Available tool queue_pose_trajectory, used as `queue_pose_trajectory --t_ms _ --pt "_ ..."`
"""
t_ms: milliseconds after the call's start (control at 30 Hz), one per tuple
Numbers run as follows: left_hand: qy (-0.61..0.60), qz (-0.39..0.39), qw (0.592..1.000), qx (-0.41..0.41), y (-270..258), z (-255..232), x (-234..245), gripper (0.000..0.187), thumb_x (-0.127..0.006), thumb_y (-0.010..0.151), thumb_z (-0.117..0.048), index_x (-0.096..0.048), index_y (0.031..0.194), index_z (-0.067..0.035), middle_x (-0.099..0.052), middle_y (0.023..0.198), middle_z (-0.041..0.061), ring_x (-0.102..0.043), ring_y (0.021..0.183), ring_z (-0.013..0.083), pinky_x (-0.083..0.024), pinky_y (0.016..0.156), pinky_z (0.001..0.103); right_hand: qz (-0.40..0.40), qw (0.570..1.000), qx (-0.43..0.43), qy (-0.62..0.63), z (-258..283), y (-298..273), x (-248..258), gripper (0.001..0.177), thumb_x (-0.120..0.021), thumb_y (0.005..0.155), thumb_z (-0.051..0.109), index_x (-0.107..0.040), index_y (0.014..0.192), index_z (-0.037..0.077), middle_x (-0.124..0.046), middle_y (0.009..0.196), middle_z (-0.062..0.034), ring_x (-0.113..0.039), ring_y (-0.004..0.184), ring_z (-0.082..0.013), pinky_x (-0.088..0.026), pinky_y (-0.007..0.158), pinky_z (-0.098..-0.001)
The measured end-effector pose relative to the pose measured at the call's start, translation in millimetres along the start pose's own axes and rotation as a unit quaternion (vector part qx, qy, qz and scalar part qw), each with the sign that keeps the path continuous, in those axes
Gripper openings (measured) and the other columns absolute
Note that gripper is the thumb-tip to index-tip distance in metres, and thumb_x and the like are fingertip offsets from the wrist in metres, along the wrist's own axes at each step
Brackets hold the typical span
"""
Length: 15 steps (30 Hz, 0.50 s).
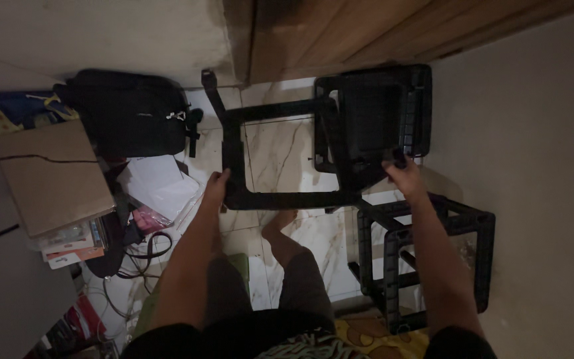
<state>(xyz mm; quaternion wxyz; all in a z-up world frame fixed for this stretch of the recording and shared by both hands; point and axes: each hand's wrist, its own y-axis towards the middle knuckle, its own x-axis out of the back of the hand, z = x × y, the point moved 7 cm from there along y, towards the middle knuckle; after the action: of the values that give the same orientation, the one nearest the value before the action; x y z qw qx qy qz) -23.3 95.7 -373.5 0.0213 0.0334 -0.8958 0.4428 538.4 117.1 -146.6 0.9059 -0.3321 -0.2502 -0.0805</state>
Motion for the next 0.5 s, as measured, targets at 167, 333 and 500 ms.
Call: queue_pose_trajectory --t_ms 167,333,500 --pt "0.033 0.017 0.999 0.018 -10 -15 9 0.063 -0.067 0.092 -0.052 -0.066 0.117 0.006 -0.070 0.109 0.018 -0.064 0.102 0.0274 -0.048 0.093 0.037 -0.068 0.994 0.088 -0.005 13 -10 2 0.039 -0.079 0.090 0.031 -0.070 0.116 0.003 -0.071 0.103 -0.0001 -0.064 0.096 -0.0127 -0.050 0.086 -0.0298" --pt "0.026 0.091 0.992 0.088 -37 -15 18 0.073 -0.062 0.093 -0.057 -0.057 0.134 0.004 -0.068 0.124 0.019 -0.064 0.110 0.0287 -0.047 0.100 0.041 -0.087 0.981 0.128 0.116 42 -40 5 0.039 -0.076 0.099 0.026 -0.064 0.125 0.000 -0.068 0.115 -0.0008 -0.061 0.107 -0.0168 -0.048 0.096 -0.0337" --pt "0.053 0.120 0.988 0.086 -64 -40 29 0.079 -0.063 0.094 -0.060 -0.049 0.147 -0.003 -0.057 0.137 0.012 -0.052 0.117 0.0230 -0.037 0.109 0.045 -0.121 0.923 0.084 0.357 62 -77 12 0.033 -0.071 0.094 0.020 -0.060 0.122 0.007 -0.070 0.106 -0.0029 -0.066 0.099 -0.0198 -0.053 0.089 -0.0367"
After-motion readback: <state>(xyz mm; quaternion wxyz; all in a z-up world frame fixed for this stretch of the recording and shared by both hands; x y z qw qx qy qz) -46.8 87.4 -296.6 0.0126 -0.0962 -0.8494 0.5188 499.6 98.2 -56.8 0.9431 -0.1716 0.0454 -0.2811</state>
